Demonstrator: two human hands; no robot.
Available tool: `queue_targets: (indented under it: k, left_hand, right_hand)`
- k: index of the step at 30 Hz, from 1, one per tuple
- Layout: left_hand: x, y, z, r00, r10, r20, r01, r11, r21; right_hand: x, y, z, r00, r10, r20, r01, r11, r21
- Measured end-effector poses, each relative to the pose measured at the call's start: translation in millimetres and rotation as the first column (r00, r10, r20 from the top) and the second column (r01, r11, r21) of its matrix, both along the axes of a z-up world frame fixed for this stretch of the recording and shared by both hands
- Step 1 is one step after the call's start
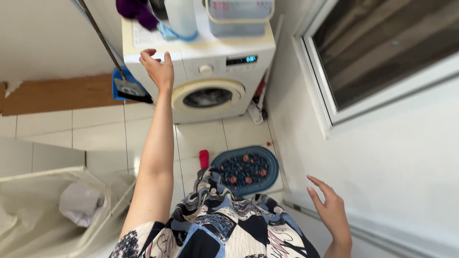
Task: Using a handheld vacuum to clean a desk and a bag.
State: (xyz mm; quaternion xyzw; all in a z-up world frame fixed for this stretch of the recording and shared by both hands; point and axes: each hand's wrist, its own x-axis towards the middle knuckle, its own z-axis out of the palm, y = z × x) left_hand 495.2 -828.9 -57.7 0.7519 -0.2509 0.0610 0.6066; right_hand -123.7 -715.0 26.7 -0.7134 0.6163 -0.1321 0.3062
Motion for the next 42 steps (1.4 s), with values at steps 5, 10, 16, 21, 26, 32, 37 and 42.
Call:
queue_targets:
  k: [5,10,16,21,26,32,37,42]
  left_hand:
    - [116,-97,-3,1.000,-0.014,0.004,0.014,1.000,-0.007]
    - [200,-170,-11,0.989,-0.126,0.082,0.115,0.986,0.118]
    - [227,-204,-23,0.961,-0.243,0.132,0.221,0.962,0.162]
    - [202,-202,16,0.975,-0.221,-0.029,0.223,0.969,0.110]
    - [226,-183,39,0.979,-0.152,0.137,0.155,0.988,-0.016]
    - [206,-72,186,0.887,-0.403,0.226,0.385,0.915,0.121]
    - [148,11,238,0.804,-0.595,0.003,0.520,0.705,0.481]
    - [78,14,218,0.656,-0.689,-0.307,0.669,0.343,0.660]
  right_hand:
    - [65,-64,-44,1.000,0.013,0.012,-0.012,1.000,-0.020]
    - [170,-121,-30,0.996,-0.038,0.082,0.034,0.998,0.058]
    - [239,-158,-25,0.984,-0.106,0.142,0.089,0.989,0.122]
    - [248,-176,-18,0.988,-0.131,0.083,0.116,0.979,0.166]
    - [239,-196,-16,0.992,-0.104,0.068,0.099,0.992,0.073]
    - [247,-212,-3,0.994,-0.068,0.086,0.062,0.996,0.070]
    - [274,-215,19,0.949,0.218,0.228,-0.188,0.971,-0.145]
    - [312,-206,42,0.695,0.673,0.252,-0.498,0.704,-0.507]
